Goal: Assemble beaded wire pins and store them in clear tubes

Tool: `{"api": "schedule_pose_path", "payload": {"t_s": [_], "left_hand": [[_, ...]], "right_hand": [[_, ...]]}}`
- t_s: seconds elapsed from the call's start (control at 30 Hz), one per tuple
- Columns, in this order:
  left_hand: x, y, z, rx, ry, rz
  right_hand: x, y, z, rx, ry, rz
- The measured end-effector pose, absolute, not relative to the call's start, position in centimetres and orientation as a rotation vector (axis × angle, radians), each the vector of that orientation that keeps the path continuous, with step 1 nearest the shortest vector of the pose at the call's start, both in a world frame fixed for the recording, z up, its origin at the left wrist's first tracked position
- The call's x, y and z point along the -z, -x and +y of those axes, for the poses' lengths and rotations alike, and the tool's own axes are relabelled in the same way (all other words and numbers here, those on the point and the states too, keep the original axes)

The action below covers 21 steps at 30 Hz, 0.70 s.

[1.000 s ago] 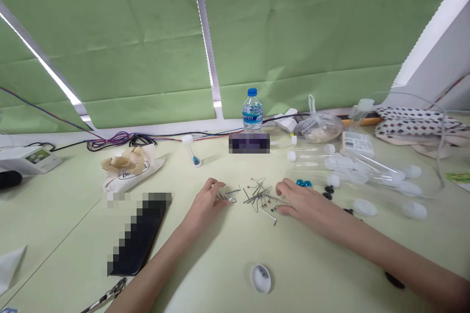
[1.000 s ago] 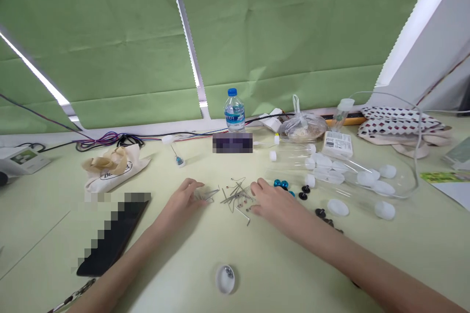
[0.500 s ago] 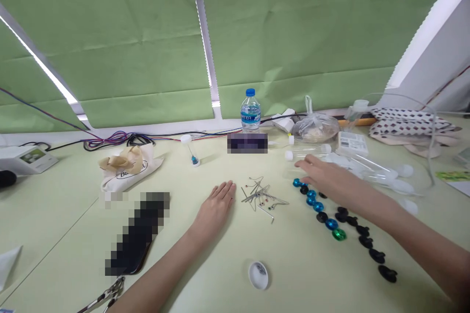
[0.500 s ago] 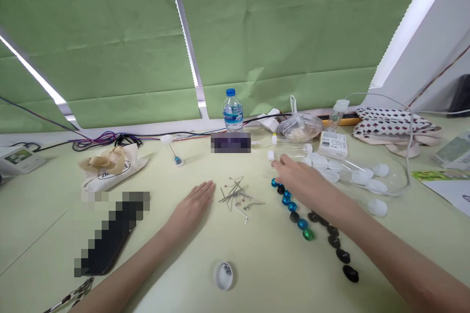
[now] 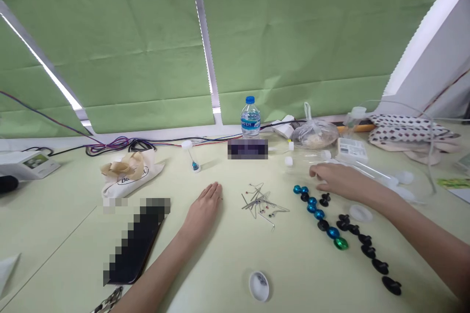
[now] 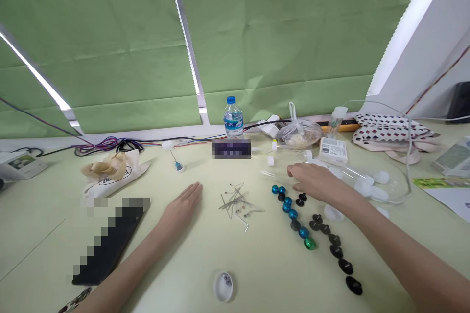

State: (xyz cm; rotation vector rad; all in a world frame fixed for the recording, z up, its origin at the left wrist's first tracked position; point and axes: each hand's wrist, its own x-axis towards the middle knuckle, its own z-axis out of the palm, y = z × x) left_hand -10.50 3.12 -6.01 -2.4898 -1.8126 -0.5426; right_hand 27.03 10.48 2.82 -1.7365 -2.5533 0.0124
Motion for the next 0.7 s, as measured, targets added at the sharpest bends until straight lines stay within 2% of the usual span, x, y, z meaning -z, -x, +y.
{"api": "schedule_pose_path", "payload": {"t_s": [0.1, 0.2, 0.33, 0.4, 0.47, 0.57, 0.7], "left_hand": [[5.1, 10.3, 2.9, 0.649, 2.406, -1.827], [3.4, 9.2, 2.1, 0.964, 2.387, -1.851], [0.9, 6.4, -0.1, 1.685, 2.683, -1.857], [-0.1, 5.2, -1.1, 2.119, 2.769, -1.787], [-0.8, 4.5, -1.9, 2.381, 2.796, -1.762], [-1.3, 4.1, -2.3, 2.569, 2.796, -1.752], [-1.2, 3.9, -2.4, 2.514, 2.865, -1.655]], "right_hand": [[-4.5, -26.0, 10.0, -0.136, 1.666, -2.526], [-6.2, -23.4, 8.0, -0.241, 1.581, -2.484], [-6.8, -18.9, 3.4, -0.769, 1.287, -2.445], [-6.3, -17.2, 1.5, -0.871, 1.155, -2.468], [-5.6, -16.3, 0.4, -0.902, 1.097, -2.455], [-4.6, -15.8, 0.0, -0.918, 1.128, -2.425], [-3.6, -15.6, 0.4, -0.877, 1.073, -2.466]]}}
